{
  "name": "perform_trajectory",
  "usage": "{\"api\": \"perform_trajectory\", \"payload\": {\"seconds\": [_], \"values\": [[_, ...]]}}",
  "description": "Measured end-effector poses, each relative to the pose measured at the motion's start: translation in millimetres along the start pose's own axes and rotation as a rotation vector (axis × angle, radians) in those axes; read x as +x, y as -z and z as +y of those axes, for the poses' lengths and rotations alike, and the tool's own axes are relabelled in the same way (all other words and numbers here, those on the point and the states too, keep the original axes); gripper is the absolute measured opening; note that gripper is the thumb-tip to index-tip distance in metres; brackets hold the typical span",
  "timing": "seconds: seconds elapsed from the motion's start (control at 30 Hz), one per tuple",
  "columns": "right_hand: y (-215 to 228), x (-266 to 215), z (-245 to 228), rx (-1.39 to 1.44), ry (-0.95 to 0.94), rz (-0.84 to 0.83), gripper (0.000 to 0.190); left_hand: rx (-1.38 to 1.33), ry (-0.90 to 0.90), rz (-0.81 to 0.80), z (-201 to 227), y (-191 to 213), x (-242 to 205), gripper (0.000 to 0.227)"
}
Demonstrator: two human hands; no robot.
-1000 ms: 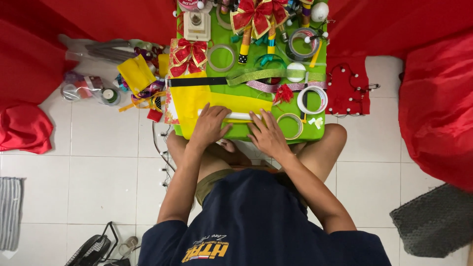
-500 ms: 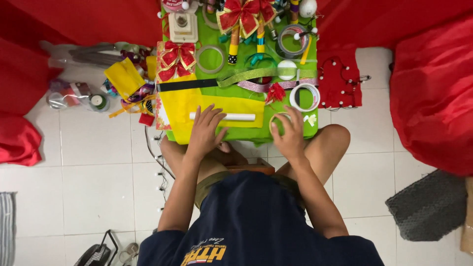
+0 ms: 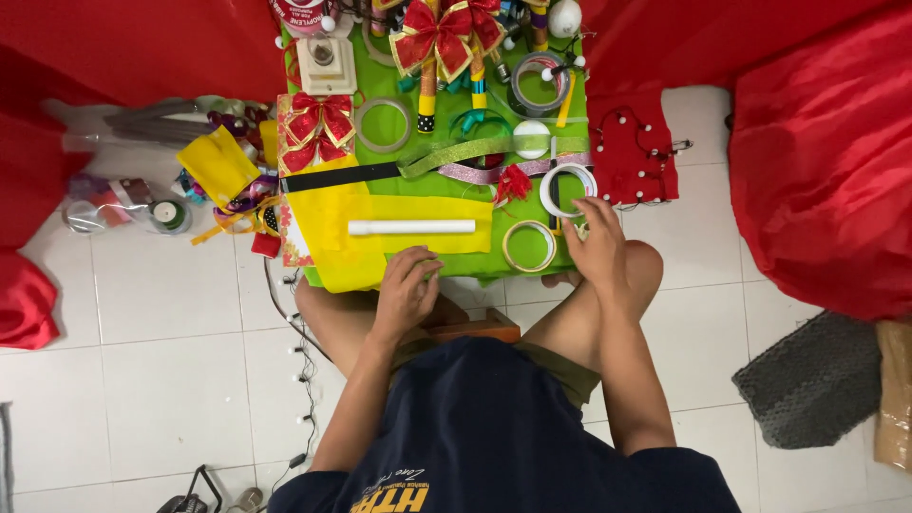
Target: The person is decorating a green board by applying double-sided tape to a white tube and sticking yellow paper onto it.
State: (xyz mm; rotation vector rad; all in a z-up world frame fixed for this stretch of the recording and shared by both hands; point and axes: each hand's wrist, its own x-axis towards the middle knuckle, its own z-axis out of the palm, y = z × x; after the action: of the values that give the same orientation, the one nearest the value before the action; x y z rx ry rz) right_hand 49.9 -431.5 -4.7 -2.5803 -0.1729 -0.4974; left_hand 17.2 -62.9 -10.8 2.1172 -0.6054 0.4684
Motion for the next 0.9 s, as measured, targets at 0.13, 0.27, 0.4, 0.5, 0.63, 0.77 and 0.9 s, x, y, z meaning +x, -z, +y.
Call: {"api": "perform_trajectory", "payload": {"seconds": [0.13, 0.27, 0.4, 0.5, 0.63, 0.77, 0.9], "values": [[-14.1, 10.3, 9.8, -0.084, 0.034, -0.141, 0.034, -0.011, 0.017, -0.001, 2.1, 3.4, 0.5, 0.021], [-13.8, 15.9, 7.5, -0.103, 0.018, -0.161, 0.017, -0.043, 0.021, 0.016, 10.7, 15.5, 5.2, 0.02], [2.5, 18.4, -16.7, 0.133, -0.049, 0.067, 0.017, -0.133, 0.072, 0.025, 17.7, 24.9, 3.1, 0.02], [19.8, 10.0, -54.7, 0.435, -0.308, 0.11, 0.017, -0.232, 0.121, 0.055, 35.7, 31.1, 13.0, 0.02], [21.9, -8.1, -110.2, 1.228, -0.619, 0.035, 0.022, -0.356, 0.145, 0.071, 50.3, 17.8, 15.4, 0.021], [14.3, -29.9, -136.5, 1.64, -0.768, -0.191, 0.015, -0.454, 0.149, 0.063, 81.3, 22.8, 32.0, 0.048], [37.0, -27.5, -181.7, 1.784, -0.839, -0.268, 0.009, -0.345, 0.098, 0.115, 85.4, 20.0, 32.7, 0.045]]}}
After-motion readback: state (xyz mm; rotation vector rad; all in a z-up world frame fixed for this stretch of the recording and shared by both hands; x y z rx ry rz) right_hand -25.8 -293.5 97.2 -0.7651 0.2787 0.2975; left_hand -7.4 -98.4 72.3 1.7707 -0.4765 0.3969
